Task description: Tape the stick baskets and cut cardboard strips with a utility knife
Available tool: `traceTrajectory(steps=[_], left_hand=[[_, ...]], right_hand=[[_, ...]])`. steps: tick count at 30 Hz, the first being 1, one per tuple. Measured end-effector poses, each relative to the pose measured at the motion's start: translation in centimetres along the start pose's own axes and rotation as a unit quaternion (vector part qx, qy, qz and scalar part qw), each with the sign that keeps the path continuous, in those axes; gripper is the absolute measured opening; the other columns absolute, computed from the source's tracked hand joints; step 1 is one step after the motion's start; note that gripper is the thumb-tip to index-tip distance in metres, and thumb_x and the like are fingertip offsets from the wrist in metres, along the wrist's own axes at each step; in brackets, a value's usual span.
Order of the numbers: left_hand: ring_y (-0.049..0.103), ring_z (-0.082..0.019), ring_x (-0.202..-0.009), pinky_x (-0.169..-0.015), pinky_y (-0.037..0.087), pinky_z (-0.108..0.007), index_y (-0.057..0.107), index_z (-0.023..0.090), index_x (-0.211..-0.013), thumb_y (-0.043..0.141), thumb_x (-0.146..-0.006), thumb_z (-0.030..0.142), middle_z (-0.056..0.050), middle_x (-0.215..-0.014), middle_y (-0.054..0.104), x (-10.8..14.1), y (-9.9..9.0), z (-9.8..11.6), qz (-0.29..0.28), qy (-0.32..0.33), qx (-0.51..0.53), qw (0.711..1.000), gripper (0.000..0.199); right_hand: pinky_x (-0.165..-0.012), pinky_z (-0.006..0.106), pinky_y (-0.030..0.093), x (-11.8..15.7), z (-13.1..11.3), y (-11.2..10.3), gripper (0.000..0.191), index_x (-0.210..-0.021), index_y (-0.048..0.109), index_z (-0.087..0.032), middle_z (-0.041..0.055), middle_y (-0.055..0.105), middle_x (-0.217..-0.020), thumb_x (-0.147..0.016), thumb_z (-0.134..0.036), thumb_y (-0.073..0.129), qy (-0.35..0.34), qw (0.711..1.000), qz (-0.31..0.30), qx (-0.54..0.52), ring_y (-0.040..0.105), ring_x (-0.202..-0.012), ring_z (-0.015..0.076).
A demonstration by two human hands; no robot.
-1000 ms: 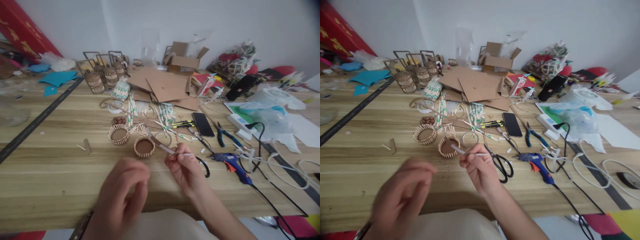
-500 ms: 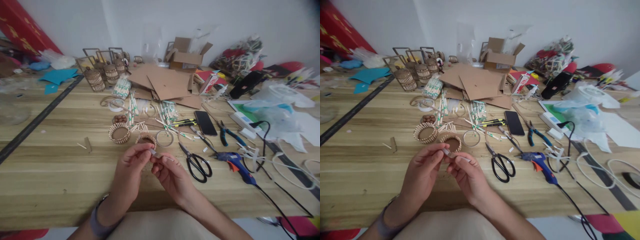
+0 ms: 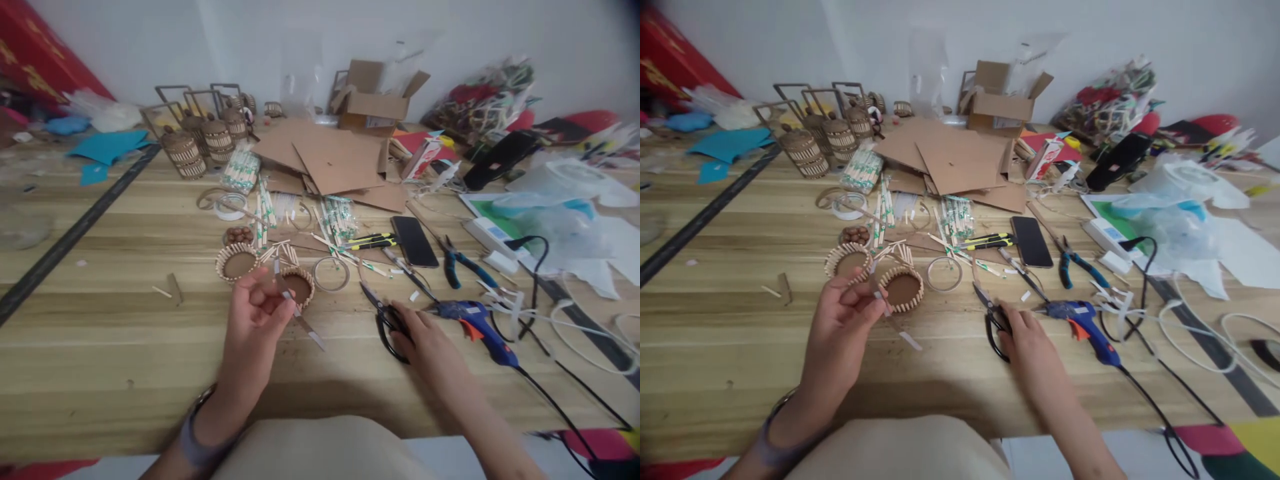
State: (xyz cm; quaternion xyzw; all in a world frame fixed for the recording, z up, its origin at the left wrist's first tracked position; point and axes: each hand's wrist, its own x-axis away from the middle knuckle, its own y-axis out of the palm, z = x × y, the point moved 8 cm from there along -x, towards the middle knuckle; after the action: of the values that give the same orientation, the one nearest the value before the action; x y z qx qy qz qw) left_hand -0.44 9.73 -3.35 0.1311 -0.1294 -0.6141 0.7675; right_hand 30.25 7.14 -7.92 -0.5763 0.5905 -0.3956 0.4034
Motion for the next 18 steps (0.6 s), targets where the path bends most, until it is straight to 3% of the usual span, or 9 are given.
traceTrajectory(steps=[4, 9, 12, 15, 18], left_hand=[[0.071, -0.013, -0.075, -0.074, 0.056, -0.026, 0.055, 0.021, -0.119, 0.08, -0.075, 0.025, 0.004, -0.08, 0.072, 0.0, 0.0, -0.9, -0.001, -0.052, 0.0, 0.999, 0.051], [0.07, -0.015, -0.077, -0.07, 0.052, -0.025, 0.063, 0.018, -0.109, 0.086, -0.066, 0.026, 0.003, -0.075, 0.071, 0.0, 0.3, -1.8, -0.023, -0.123, 0.025, 0.992, 0.05], [0.065, -0.012, -0.068, -0.062, 0.048, -0.022, 0.069, 0.017, -0.098, 0.089, -0.063, 0.025, 0.001, -0.074, 0.073, 0.2, 1.0, -2.0, -0.051, -0.153, 0.042, 0.986, 0.041], [0.059, -0.009, -0.061, -0.059, 0.046, -0.02, 0.073, 0.016, -0.086, 0.091, -0.06, 0.024, 0.0, -0.071, 0.072, 0.4, 1.6, -2.1, -0.066, -0.177, 0.061, 0.98, 0.033], [0.057, -0.007, -0.059, -0.057, 0.045, -0.018, 0.075, 0.015, -0.079, 0.093, -0.058, 0.025, 0.002, -0.067, 0.069, 0.6, 1.8, -2.2, -0.078, -0.183, 0.068, 0.978, 0.03]], right_hand=[[-0.084, 0.043, 0.059, -0.1, -0.3, -0.2, 0.042, -0.13, 0.06, -0.02, 0.0152, 0.075, -0.11, -0.091, -0.032, 0.047, -0.028, 0.999, -0.033, -0.029, 0.073, -0.099, 0.03], [-0.064, 0.034, 0.059, 1.0, -1.2, -1.8, 0.038, -0.126, 0.055, -0.022, 0.0092, 0.075, -0.091, -0.092, -0.039, 0.051, -0.01, 0.985, -0.061, -0.159, 0.073, -0.076, 0.0234], [-0.064, 0.03, 0.059, 1.5, -3.4, -2.4, 0.042, -0.134, 0.052, -0.023, 0.0087, 0.073, -0.096, -0.094, -0.036, 0.052, -0.038, 0.976, -0.067, -0.202, 0.072, -0.079, 0.0207], [-0.078, 0.032, 0.059, 1.4, -6.5, -3.2, 0.042, -0.136, 0.055, -0.025, 0.0092, 0.072, -0.106, -0.094, -0.031, 0.056, -0.113, 0.972, -0.041, -0.204, 0.071, -0.096, 0.022], [-0.076, 0.032, 0.057, 1.1, -9.4, -3.7, 0.043, -0.132, 0.059, -0.025, 0.0055, 0.067, -0.093, -0.092, -0.036, 0.066, -0.182, 0.962, -0.033, -0.203, 0.068, -0.088, 0.0216]])
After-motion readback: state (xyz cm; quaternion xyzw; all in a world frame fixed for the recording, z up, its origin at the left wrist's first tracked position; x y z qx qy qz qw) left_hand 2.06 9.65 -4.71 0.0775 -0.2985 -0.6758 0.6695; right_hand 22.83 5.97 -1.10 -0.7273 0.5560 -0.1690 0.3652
